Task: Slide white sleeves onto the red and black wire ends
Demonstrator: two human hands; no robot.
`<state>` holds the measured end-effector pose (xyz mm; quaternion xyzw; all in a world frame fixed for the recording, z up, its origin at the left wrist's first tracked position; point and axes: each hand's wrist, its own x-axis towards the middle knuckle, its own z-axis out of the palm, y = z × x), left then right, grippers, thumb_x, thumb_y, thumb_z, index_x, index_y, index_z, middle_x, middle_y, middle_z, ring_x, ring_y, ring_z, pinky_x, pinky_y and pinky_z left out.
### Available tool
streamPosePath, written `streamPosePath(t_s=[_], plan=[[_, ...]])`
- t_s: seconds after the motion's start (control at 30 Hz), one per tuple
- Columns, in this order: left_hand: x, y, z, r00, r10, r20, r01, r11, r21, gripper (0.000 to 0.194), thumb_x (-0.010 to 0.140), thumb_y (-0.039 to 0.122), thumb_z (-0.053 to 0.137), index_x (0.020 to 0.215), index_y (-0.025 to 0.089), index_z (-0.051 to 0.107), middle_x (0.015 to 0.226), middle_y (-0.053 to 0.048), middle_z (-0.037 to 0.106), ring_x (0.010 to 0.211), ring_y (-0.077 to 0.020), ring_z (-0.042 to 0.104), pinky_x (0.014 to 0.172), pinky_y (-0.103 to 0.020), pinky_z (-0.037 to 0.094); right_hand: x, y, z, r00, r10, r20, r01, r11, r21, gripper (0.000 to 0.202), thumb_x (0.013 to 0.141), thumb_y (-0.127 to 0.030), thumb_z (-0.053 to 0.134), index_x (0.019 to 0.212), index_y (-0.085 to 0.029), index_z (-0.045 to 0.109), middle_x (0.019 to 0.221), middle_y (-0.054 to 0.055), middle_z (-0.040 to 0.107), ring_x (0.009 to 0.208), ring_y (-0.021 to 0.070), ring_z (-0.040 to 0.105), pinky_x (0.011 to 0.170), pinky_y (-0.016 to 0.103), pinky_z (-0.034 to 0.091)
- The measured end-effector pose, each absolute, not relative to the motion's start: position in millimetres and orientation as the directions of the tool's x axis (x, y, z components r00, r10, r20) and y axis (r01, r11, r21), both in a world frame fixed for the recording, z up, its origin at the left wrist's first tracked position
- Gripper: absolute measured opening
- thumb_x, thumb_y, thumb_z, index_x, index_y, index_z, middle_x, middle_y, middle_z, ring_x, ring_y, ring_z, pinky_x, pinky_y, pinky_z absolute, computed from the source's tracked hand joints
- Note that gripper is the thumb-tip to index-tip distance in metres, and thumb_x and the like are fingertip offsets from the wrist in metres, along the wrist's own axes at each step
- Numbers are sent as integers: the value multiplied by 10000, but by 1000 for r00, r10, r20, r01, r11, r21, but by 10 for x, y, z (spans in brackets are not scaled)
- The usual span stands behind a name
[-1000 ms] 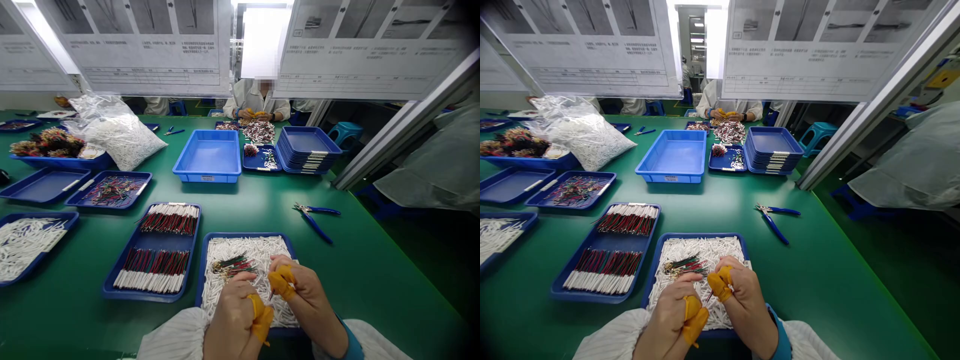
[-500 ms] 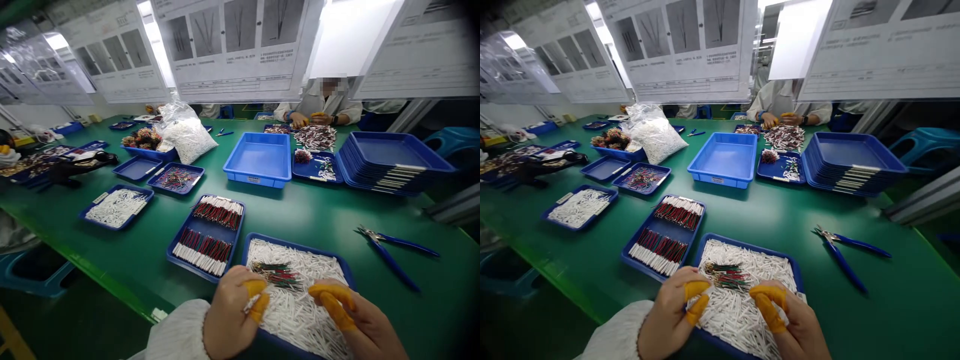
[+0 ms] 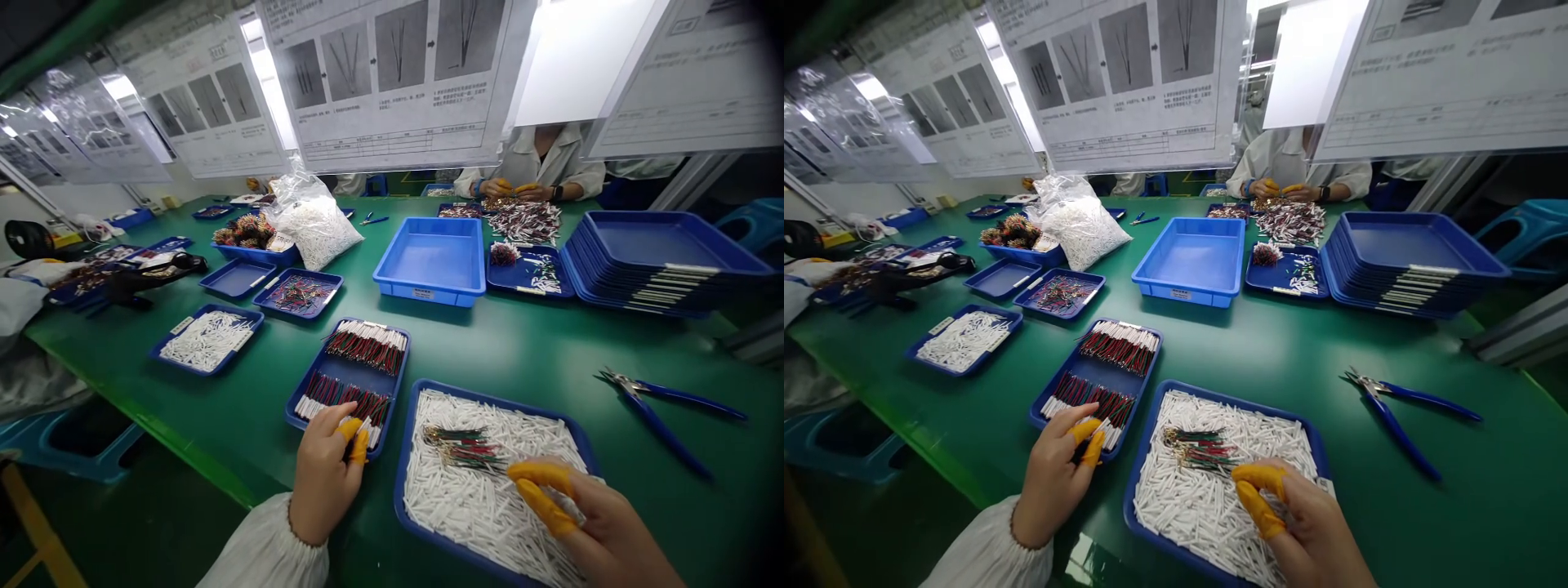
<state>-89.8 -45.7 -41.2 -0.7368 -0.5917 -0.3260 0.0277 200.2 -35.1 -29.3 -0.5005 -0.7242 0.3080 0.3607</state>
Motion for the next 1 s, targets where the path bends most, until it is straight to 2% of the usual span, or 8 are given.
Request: streamPosePath(t_s=[0.2, 0.37, 0.47, 0.6, 0.7, 0.87, 1.0], plan=[[-899, -502, -370, 125, 872, 472, 854, -338, 397, 177, 772, 131, 513, 936, 159, 573, 1092, -149, 595, 1020, -286, 539, 853, -484, 453, 1965, -370, -262, -258, 947, 191, 478, 297, -827, 182, 742, -207, 520, 832, -229, 677, 756, 35, 695, 685, 199, 648, 563, 249, 504], [-914, -497, -283, 122, 877, 464, 823, -351, 447, 220, 779, 85, 478, 960, 181, 557, 1080, -128, 599, 1008, -261, 548, 839, -460, 465, 1976, -366, -257, -328, 931, 162, 500, 316, -806, 145, 777, -214, 520, 845, -214, 649, 772, 61, 673, 691, 208, 630, 591, 284, 507], [-746, -421, -203, 179, 866, 466, 784, -412, 464, 225, 780, 74, 471, 961, 168, 565, 1066, -131, 604, 1010, -255, 545, 851, -446, 465, 1970, -356, -236, -345, 929, 137, 526, 312, -791, 133, 805, -217, 501, 815, -209, 634, 747, 66, 661, 674, 209, 619, 605, 314, 508], [-363, -248, -115, 371, 856, 359, 788, -495, 365, 253, 747, 54, 495, 968, 123, 598, 1154, -158, 572, 1090, -285, 487, 924, -479, 400, 1945, -328, -195, -336, 930, 151, 528, 318, -787, 134, 815, -211, 493, 803, -198, 626, 730, 65, 649, 661, 208, 606, 591, 327, 506], [-110, -110, -90, 410, 889, 204, 859, -452, 242, 323, 669, -56, 464, 886, 110, 635, 1203, -168, 552, 1143, -318, 442, 936, -521, 350, 1906, -308, -153, -372, 914, 161, 548, 356, -757, 147, 804, -161, 494, 835, -189, 634, 757, 73, 643, 689, 211, 597, 595, 334, 509], [36, 26, -69, 428, 888, 169, 860, -458, 226, 286, 663, -75, 432, 711, 135, 621, 987, -130, 643, 1030, -291, 517, 892, -500, 370, 1772, -264, -73, -460, 861, 219, 575, 477, -665, 189, 772, -75, 504, 828, -181, 650, 821, 91, 643, 812, 239, 565, 720, 399, 498], [39, 59, -53, 406, 894, 192, 858, -445, 258, 260, 617, -61, 447, 686, 157, 572, 817, -80, 628, 861, -253, 553, 868, -479, 384, 1709, -187, -69, -482, 840, 249, 579, 519, -629, 256, 719, -17, 514, 827, -200, 656, 820, 73, 651, 865, 249, 555, 799, 432, 474]])
